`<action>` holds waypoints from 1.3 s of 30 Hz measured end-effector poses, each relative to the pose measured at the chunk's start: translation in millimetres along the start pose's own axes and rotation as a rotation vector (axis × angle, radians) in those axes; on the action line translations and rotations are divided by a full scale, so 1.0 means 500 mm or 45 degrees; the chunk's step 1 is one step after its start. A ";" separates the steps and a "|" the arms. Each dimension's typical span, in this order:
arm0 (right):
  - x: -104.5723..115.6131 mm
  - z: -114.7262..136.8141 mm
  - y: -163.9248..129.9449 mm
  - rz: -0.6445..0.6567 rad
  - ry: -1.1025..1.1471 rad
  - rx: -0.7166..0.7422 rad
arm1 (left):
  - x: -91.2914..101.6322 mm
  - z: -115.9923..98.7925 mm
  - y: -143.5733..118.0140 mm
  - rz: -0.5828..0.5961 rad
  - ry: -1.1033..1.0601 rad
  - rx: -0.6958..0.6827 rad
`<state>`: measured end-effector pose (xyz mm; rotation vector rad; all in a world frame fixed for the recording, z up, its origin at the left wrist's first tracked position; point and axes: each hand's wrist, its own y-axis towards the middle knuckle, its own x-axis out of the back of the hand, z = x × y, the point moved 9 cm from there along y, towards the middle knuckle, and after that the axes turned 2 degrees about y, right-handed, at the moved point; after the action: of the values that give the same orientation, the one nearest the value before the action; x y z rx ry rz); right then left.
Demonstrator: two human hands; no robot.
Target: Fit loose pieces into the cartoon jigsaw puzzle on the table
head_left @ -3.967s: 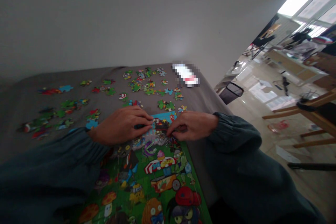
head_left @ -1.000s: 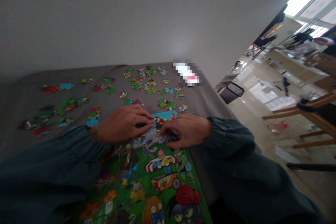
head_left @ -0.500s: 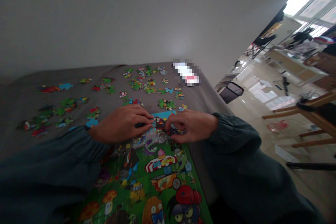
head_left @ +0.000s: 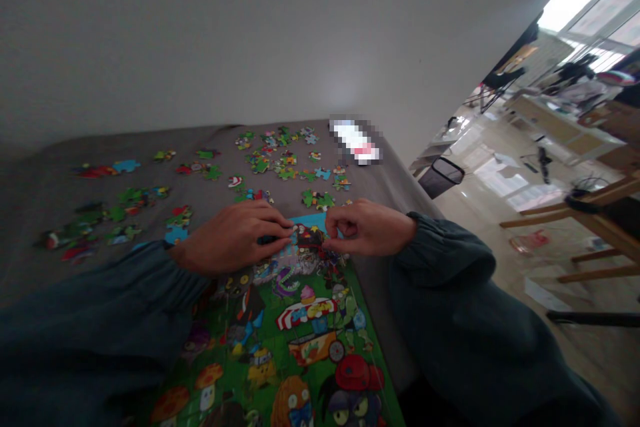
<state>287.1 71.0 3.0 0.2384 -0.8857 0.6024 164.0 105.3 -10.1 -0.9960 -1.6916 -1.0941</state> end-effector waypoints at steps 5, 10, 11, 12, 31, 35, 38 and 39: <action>0.093 -0.085 -0.011 -0.566 -0.039 -0.178 | 0.004 -0.007 0.001 -0.008 0.048 -0.033; 0.115 -0.128 -0.011 -0.753 -0.155 -0.213 | 0.002 -0.014 0.002 0.011 0.126 -0.068; 0.109 -0.126 -0.006 -0.735 -0.212 -0.184 | 0.001 -0.015 0.002 0.013 0.130 -0.070; 0.101 -0.124 -0.001 -0.710 -0.268 -0.157 | 0.000 -0.015 0.001 0.016 0.131 -0.070; 0.095 -0.173 0.098 -0.712 -0.564 -0.386 | 0.004 -0.013 -0.002 -0.011 0.109 -0.036; 0.125 -0.156 0.177 -0.564 -0.587 -0.338 | 0.006 -0.014 -0.003 -0.009 0.111 -0.037; 0.124 -0.134 0.249 -0.456 -0.618 -0.319 | 0.008 -0.018 -0.002 0.003 0.123 -0.043; 0.120 -0.128 0.271 -0.430 -0.632 -0.323 | 0.008 -0.019 -0.002 0.011 0.127 -0.047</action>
<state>278.5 232.2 3.9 0.3049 -1.3540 0.1079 164.2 96.9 -4.5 -0.9551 -1.5910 -1.1545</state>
